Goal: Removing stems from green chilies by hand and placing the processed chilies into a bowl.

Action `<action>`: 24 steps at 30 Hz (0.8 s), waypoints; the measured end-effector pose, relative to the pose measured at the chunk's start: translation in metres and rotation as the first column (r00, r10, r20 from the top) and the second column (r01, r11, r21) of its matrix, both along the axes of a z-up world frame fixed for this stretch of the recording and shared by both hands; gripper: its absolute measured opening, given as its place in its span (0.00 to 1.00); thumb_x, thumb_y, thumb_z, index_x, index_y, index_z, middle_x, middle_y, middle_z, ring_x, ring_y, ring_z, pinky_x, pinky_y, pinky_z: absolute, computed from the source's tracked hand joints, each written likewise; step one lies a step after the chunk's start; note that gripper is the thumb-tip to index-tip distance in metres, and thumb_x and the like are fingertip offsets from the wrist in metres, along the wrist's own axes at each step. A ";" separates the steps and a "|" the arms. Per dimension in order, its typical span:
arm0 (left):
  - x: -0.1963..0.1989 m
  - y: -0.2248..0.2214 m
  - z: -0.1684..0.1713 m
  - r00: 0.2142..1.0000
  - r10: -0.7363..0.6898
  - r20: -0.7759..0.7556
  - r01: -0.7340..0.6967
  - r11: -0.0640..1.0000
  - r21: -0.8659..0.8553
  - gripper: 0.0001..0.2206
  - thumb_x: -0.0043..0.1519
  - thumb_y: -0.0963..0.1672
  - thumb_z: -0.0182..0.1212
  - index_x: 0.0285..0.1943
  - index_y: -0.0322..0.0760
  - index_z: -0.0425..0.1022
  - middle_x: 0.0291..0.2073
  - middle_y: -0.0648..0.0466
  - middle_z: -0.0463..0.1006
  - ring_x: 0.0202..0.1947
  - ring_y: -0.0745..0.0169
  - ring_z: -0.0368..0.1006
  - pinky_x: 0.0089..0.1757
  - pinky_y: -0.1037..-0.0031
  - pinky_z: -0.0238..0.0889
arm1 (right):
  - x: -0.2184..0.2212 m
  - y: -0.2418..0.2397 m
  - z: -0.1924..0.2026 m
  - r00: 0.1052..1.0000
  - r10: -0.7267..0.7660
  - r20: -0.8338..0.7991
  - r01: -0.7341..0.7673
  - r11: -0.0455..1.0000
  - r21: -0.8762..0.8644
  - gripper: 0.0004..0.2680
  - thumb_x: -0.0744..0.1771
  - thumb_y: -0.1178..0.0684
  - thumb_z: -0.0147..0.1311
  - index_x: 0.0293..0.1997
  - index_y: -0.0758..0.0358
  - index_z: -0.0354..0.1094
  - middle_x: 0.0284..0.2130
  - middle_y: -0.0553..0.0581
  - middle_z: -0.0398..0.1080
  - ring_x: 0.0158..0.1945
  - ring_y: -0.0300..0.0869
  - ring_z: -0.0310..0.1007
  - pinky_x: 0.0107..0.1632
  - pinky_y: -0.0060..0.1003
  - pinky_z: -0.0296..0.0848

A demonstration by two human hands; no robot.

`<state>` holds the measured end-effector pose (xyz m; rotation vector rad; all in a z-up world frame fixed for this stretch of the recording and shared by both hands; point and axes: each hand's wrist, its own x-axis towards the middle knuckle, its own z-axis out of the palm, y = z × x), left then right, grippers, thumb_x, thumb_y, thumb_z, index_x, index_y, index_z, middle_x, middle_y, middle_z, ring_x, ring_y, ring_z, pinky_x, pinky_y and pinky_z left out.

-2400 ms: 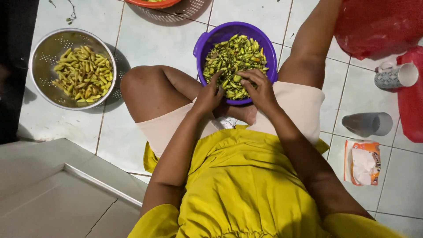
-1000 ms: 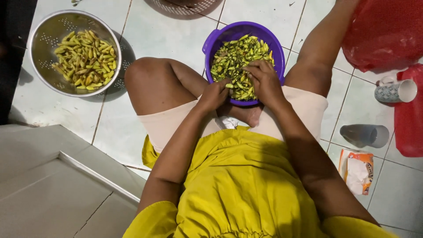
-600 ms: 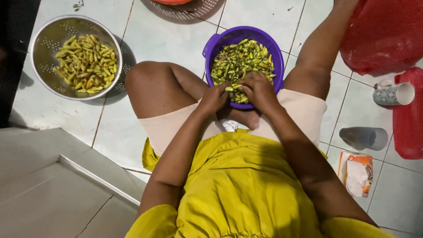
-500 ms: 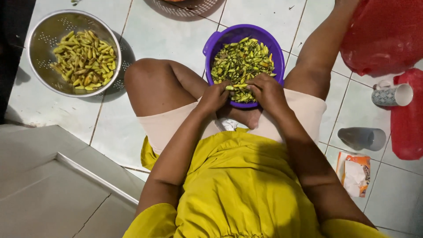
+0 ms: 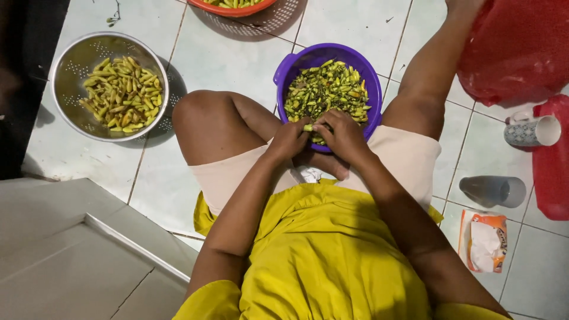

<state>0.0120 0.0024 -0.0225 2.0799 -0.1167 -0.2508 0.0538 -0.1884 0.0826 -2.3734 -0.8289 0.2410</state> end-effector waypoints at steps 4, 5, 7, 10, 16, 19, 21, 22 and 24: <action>-0.002 0.002 -0.005 1.000 -0.029 -0.007 0.030 0.999 0.025 0.19 0.64 0.46 0.55 0.65 0.50 0.74 0.41 0.36 0.82 0.50 0.28 0.76 0.54 0.46 0.68 | -0.003 0.004 0.014 0.993 0.081 -0.089 -0.081 0.997 0.001 0.05 0.71 0.55 0.55 0.43 0.66 0.72 0.36 0.62 0.72 0.47 0.62 0.75 0.50 0.58 0.72; -0.003 0.001 -0.004 1.000 -0.026 -0.010 0.027 0.999 0.020 0.19 0.64 0.46 0.55 0.65 0.50 0.74 0.41 0.36 0.82 0.50 0.28 0.76 0.54 0.46 0.68 | -0.002 0.000 0.012 0.992 0.083 -0.093 -0.084 0.996 -0.003 0.05 0.71 0.55 0.55 0.43 0.66 0.72 0.36 0.62 0.72 0.47 0.62 0.75 0.50 0.58 0.72; -0.004 0.001 -0.003 0.997 -0.082 0.007 0.082 0.996 0.017 0.19 0.62 0.45 0.54 0.63 0.52 0.76 0.38 0.38 0.83 0.50 0.29 0.75 0.55 0.49 0.68 | 0.002 -0.006 0.008 0.970 0.180 -0.164 -0.180 0.983 0.016 0.05 0.71 0.55 0.54 0.42 0.65 0.70 0.37 0.66 0.72 0.49 0.66 0.73 0.51 0.61 0.70; -0.002 -0.006 -0.029 0.991 -0.132 0.003 0.132 0.991 0.018 0.18 0.61 0.47 0.54 0.60 0.54 0.78 0.39 0.37 0.82 0.53 0.28 0.73 0.56 0.48 0.66 | 0.003 -0.008 0.010 0.944 0.209 -0.254 -0.195 0.978 0.078 0.05 0.71 0.55 0.55 0.41 0.65 0.70 0.38 0.65 0.73 0.49 0.64 0.74 0.53 0.58 0.70; -0.006 0.001 -0.006 0.987 -0.158 -0.022 0.159 0.987 0.037 0.17 0.62 0.47 0.53 0.59 0.56 0.78 0.39 0.40 0.82 0.57 0.34 0.70 0.59 0.52 0.63 | 0.000 -0.013 0.009 0.890 0.190 -0.416 -0.120 0.975 0.189 0.05 0.72 0.56 0.53 0.41 0.67 0.71 0.36 0.66 0.77 0.48 0.54 0.77 0.53 0.55 0.71; -0.004 0.000 -0.002 0.989 -0.122 -0.085 0.125 0.992 0.034 0.18 0.61 0.45 0.53 0.60 0.53 0.79 0.41 0.41 0.82 0.58 0.36 0.70 0.59 0.51 0.64 | 0.001 -0.020 0.003 0.847 0.182 -0.500 -0.026 0.953 0.303 0.06 0.73 0.56 0.50 0.41 0.63 0.71 0.36 0.52 0.75 0.48 0.38 0.70 0.55 0.46 0.70; -0.005 0.000 -0.005 0.991 -0.114 -0.072 0.117 0.993 0.034 0.19 0.60 0.45 0.54 0.60 0.53 0.79 0.39 0.42 0.83 0.57 0.38 0.70 0.58 0.53 0.65 | 0.006 -0.024 0.008 0.898 0.075 -0.434 0.029 0.973 0.229 0.04 0.72 0.55 0.54 0.47 0.64 0.72 0.38 0.58 0.75 0.48 0.44 0.71 0.54 0.49 0.70; -0.005 -0.001 -0.006 0.993 -0.106 -0.056 0.108 0.994 0.034 0.20 0.60 0.45 0.54 0.61 0.53 0.79 0.37 0.43 0.83 0.56 0.39 0.71 0.58 0.54 0.65 | 0.009 -0.026 0.011 0.935 -0.029 -0.353 0.091 0.983 0.159 0.08 0.71 0.54 0.58 0.54 0.65 0.72 0.40 0.63 0.76 0.48 0.50 0.73 0.54 0.53 0.70; -0.005 0.000 0.000 0.991 -0.114 -0.066 0.117 0.992 0.043 0.19 0.61 0.46 0.53 0.61 0.54 0.78 0.39 0.42 0.83 0.57 0.39 0.70 0.59 0.55 0.64 | 0.024 -0.036 -0.001 0.987 -0.072 -0.144 0.079 0.996 0.045 0.12 0.69 0.55 0.61 0.59 0.63 0.70 0.46 0.63 0.71 0.53 0.55 0.70 0.57 0.55 0.67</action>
